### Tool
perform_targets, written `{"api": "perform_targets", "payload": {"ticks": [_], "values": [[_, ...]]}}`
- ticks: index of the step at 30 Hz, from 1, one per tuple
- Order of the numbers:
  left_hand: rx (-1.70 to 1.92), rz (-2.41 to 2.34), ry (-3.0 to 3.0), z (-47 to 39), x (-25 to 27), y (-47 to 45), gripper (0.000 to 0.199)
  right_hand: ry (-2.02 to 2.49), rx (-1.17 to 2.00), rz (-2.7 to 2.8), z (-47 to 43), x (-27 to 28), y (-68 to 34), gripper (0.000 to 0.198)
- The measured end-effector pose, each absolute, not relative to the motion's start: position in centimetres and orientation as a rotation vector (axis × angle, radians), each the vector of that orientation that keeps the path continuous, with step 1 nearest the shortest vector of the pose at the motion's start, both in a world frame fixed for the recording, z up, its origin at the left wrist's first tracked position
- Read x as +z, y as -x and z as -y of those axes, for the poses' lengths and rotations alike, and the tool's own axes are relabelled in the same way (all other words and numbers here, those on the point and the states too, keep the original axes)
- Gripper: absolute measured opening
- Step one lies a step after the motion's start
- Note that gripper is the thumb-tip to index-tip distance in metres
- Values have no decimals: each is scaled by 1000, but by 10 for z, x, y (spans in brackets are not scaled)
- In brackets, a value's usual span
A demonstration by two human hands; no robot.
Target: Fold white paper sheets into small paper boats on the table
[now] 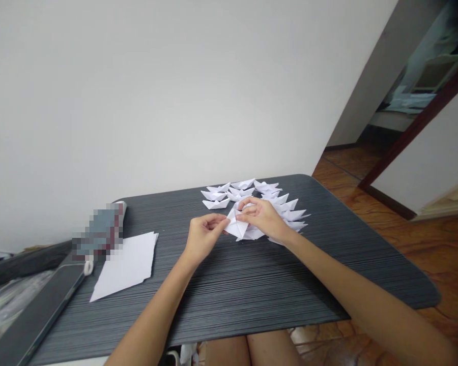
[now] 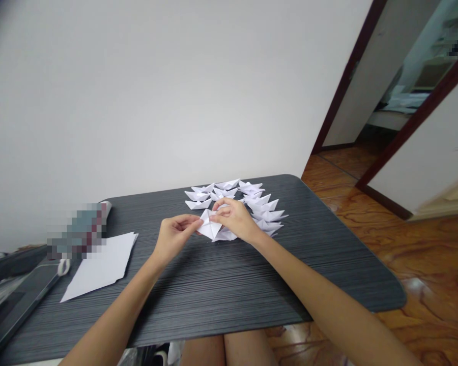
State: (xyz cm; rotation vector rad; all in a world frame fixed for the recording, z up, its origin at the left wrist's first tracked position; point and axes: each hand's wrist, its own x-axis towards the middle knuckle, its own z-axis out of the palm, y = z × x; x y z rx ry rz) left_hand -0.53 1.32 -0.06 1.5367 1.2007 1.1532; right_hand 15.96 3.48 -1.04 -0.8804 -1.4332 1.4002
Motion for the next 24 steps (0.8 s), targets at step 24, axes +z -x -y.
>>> {"api": "perform_targets", "payload": {"ticks": [24], "values": [[1008,-950,-1413,-12,12,13,20,756,1742,1479,-33,8,-171,12]]}}
